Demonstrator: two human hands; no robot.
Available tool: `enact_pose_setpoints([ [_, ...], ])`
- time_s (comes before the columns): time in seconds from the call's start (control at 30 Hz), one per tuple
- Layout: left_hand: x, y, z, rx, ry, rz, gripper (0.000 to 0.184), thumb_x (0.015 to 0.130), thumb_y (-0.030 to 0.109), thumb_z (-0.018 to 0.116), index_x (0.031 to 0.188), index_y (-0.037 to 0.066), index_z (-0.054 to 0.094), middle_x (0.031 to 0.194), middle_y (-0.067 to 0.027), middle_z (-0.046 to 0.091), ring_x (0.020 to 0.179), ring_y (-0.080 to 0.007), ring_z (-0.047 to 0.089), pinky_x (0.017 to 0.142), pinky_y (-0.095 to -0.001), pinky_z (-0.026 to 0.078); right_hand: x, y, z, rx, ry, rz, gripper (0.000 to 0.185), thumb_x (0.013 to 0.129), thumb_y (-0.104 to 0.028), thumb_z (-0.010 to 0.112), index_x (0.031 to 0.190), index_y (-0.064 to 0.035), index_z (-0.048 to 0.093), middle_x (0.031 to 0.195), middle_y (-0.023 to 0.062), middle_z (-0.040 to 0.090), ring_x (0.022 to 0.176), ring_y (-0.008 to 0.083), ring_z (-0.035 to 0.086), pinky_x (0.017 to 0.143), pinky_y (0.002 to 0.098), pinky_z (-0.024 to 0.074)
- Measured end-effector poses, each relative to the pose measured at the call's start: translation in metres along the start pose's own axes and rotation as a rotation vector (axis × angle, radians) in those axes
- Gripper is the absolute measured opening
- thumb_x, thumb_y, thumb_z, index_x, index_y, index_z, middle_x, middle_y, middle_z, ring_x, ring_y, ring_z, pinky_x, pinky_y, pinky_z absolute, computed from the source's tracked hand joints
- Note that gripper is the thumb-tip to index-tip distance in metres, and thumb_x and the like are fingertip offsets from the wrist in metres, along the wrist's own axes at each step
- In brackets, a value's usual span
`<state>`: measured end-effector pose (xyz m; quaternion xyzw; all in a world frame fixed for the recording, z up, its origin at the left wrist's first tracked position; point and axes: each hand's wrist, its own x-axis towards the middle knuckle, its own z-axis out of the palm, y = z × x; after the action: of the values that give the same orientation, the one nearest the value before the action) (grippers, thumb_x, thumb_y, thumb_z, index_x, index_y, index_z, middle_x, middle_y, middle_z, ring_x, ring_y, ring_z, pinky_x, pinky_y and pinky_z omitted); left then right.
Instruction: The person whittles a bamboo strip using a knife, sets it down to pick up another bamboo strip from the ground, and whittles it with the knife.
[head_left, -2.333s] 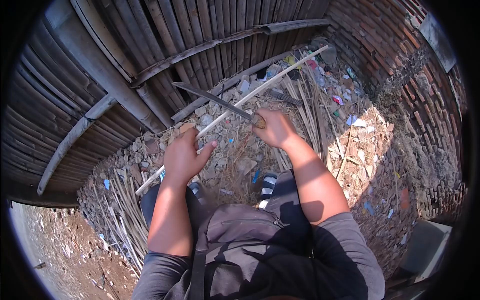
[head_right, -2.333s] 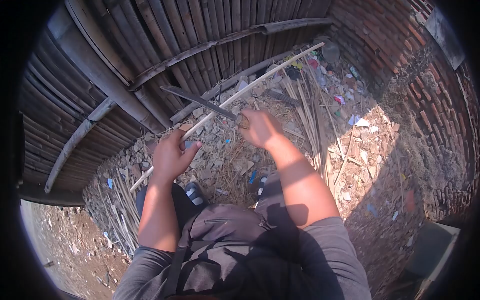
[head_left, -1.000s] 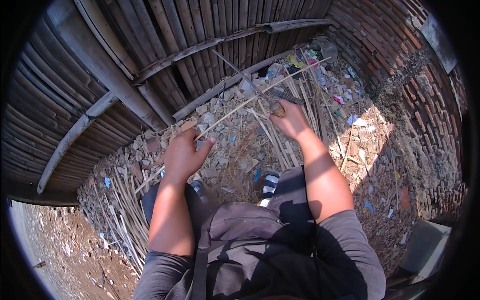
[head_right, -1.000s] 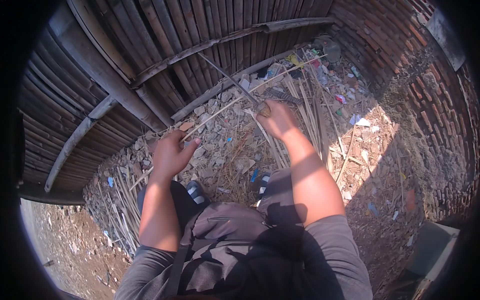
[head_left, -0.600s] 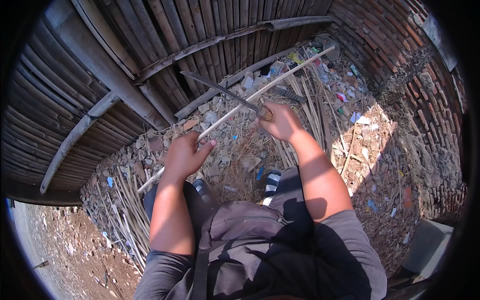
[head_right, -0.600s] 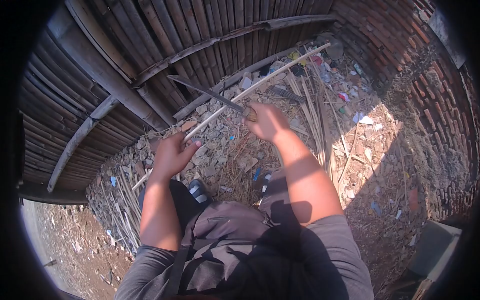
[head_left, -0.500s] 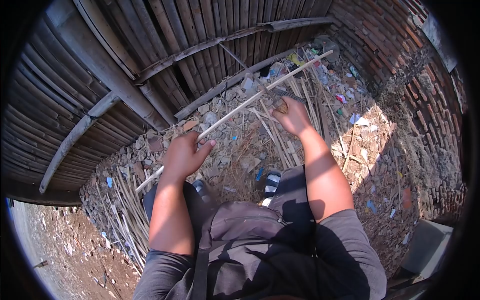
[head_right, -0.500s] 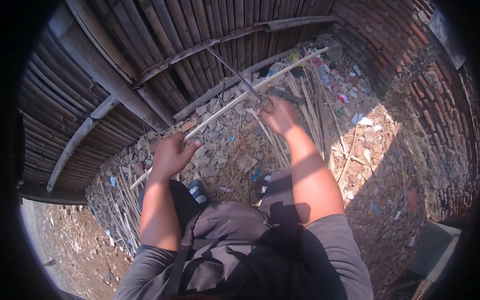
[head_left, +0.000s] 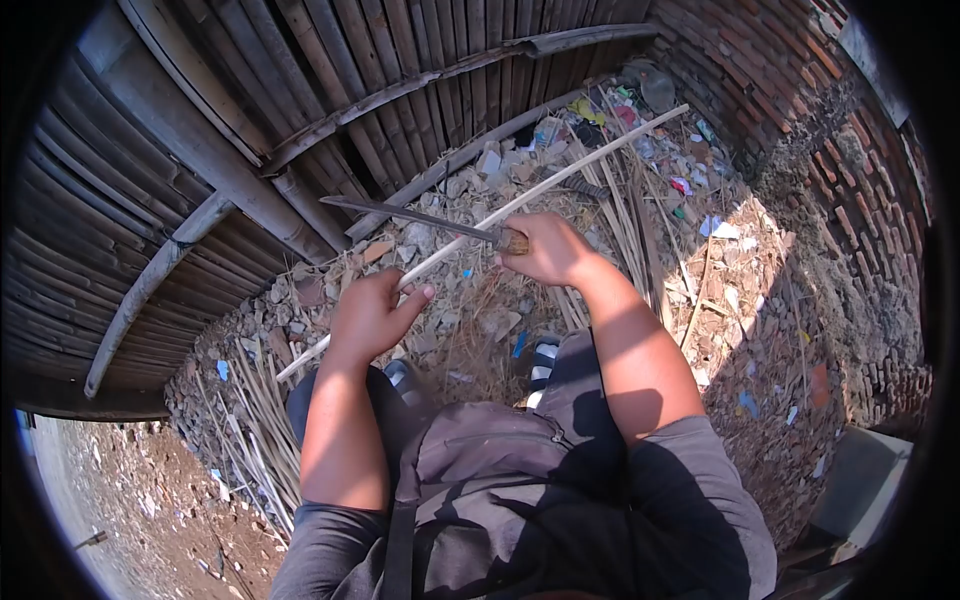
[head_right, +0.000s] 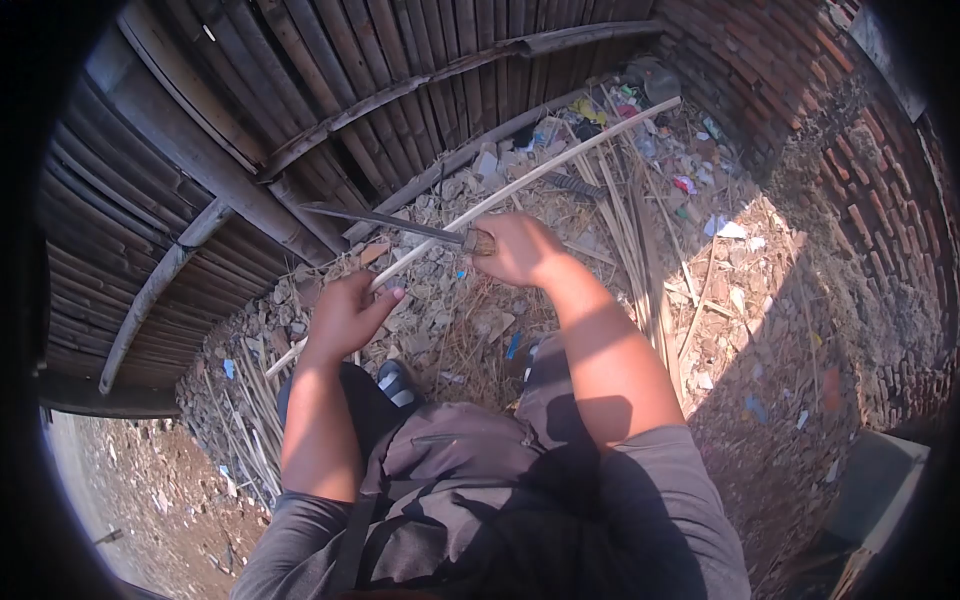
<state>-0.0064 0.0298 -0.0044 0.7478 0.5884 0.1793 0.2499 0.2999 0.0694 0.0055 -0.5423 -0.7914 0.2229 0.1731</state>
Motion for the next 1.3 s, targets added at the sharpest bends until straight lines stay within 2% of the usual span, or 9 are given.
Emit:
enact_pose_setpoints([
  [0.3, 0.002, 0.002, -0.003, -0.064, 0.063, -0.024, 0.053, 0.090, 0.053, 0.078, 0.088, 0.001, 0.070, 0.069, -0.0164, 0.067, 0.067, -0.0370, 0.068, 0.064, -0.0470, 0.052, -0.003, 0.054, -0.008, 0.082, 0.224, 0.149, 0.051, 0.086, -0.035, 0.082, 0.118, 0.0039, 0.071, 0.107, 0.0287, 0.074, 0.103, 0.0460, 0.072, 0.091, 0.0491, 0.0560],
  [0.5, 0.000, 0.008, 0.004, -0.071, 0.073, -0.035, 0.053, 0.090, 0.055, 0.077, 0.088, 0.003, 0.070, 0.071, -0.0158, 0.068, 0.069, -0.0383, 0.069, 0.064, -0.0477, 0.052, 0.001, -0.004, 0.014, -0.082, 0.035, -0.066, 0.038, 0.086, -0.030, 0.082, 0.107, -0.0020, 0.069, 0.093, 0.0266, 0.069, 0.093, 0.0488, 0.067, 0.080, 0.0498, 0.0532],
  [0.63, -0.002, 0.000, -0.005, -0.049, 0.049, -0.060, 0.054, 0.090, 0.054, 0.079, 0.086, 0.001, 0.069, 0.065, -0.0137, 0.063, 0.061, -0.0311, 0.063, 0.060, -0.0449, 0.048, 0.004, 0.012, 0.006, -0.042, 0.007, -0.075, 0.040, 0.084, -0.032, 0.084, 0.106, -0.0012, 0.069, 0.092, 0.0259, 0.069, 0.092, 0.0492, 0.066, 0.080, 0.0489, 0.0534],
  [0.67, -0.003, -0.003, -0.012, -0.084, 0.061, -0.073, 0.054, 0.090, 0.054, 0.080, 0.086, 0.001, 0.069, 0.064, -0.0130, 0.062, 0.059, -0.0289, 0.061, 0.059, -0.0441, 0.047, 0.003, 0.029, 0.005, 0.008, 0.186, -0.124, 0.043, 0.085, -0.031, 0.086, 0.108, 0.0016, 0.068, 0.088, 0.0216, 0.071, 0.087, 0.0429, 0.070, 0.079, 0.0454, 0.0541],
  [0.73, -0.002, -0.021, -0.013, -0.192, 0.108, -0.080, 0.054, 0.090, 0.053, 0.081, 0.085, 0.000, 0.069, 0.059, -0.0103, 0.057, 0.056, -0.0221, 0.054, 0.057, -0.0409, 0.044, 0.006, 0.067, -0.011, 0.207, 0.238, 0.179, 0.056, 0.086, -0.035, 0.084, 0.125, 0.0029, 0.070, 0.115, 0.0285, 0.073, 0.110, 0.0438, 0.070, 0.097, 0.0464, 0.0540],
  [0.8, -0.003, -0.013, -0.019, -0.184, 0.110, -0.074, 0.054, 0.090, 0.052, 0.081, 0.086, 0.000, 0.069, 0.060, -0.0111, 0.058, 0.057, -0.0244, 0.057, 0.058, -0.0419, 0.046, 0.005, 0.110, -0.008, 0.322, 0.327, 0.322, 0.056, 0.086, -0.033, 0.084, 0.125, 0.0041, 0.068, 0.117, 0.0289, 0.073, 0.112, 0.0434, 0.070, 0.098, 0.0463, 0.0537],
  [0.93, 0.002, -0.009, -0.003, -0.167, 0.134, -0.004, 0.054, 0.090, 0.053, 0.080, 0.087, -0.001, 0.069, 0.064, -0.0138, 0.062, 0.061, -0.0303, 0.064, 0.061, -0.0443, 0.049, -0.005, 0.080, -0.015, 0.285, 0.411, 0.392, 0.056, 0.086, -0.032, 0.083, 0.126, 0.0040, 0.068, 0.114, 0.0297, 0.073, 0.111, 0.0440, 0.070, 0.097, 0.0468, 0.0541],
  [1.13, 0.001, 0.000, -0.003, -0.111, 0.076, -0.058, 0.056, 0.090, 0.054, 0.079, 0.086, 0.000, 0.068, 0.066, -0.0164, 0.064, 0.064, -0.0355, 0.066, 0.063, -0.0462, 0.051, 0.000, 0.020, 0.011, 0.017, 0.199, -0.049, 0.038, 0.084, -0.026, 0.082, 0.111, -0.0017, 0.070, 0.096, 0.0253, 0.072, 0.093, 0.0412, 0.073, 0.081, 0.0452, 0.0551],
  [1.3, 0.000, -0.009, -0.004, -0.090, 0.022, -0.023, 0.055, 0.090, 0.053, 0.079, 0.086, 0.000, 0.068, 0.065, -0.0163, 0.062, 0.062, -0.0344, 0.065, 0.062, -0.0456, 0.050, 0.003, -0.001, 0.011, -0.061, -0.016, -0.115, 0.039, 0.083, -0.030, 0.085, 0.103, -0.0014, 0.068, 0.094, 0.0256, 0.070, 0.096, 0.0455, 0.070, 0.083, 0.0471, 0.0550],
])
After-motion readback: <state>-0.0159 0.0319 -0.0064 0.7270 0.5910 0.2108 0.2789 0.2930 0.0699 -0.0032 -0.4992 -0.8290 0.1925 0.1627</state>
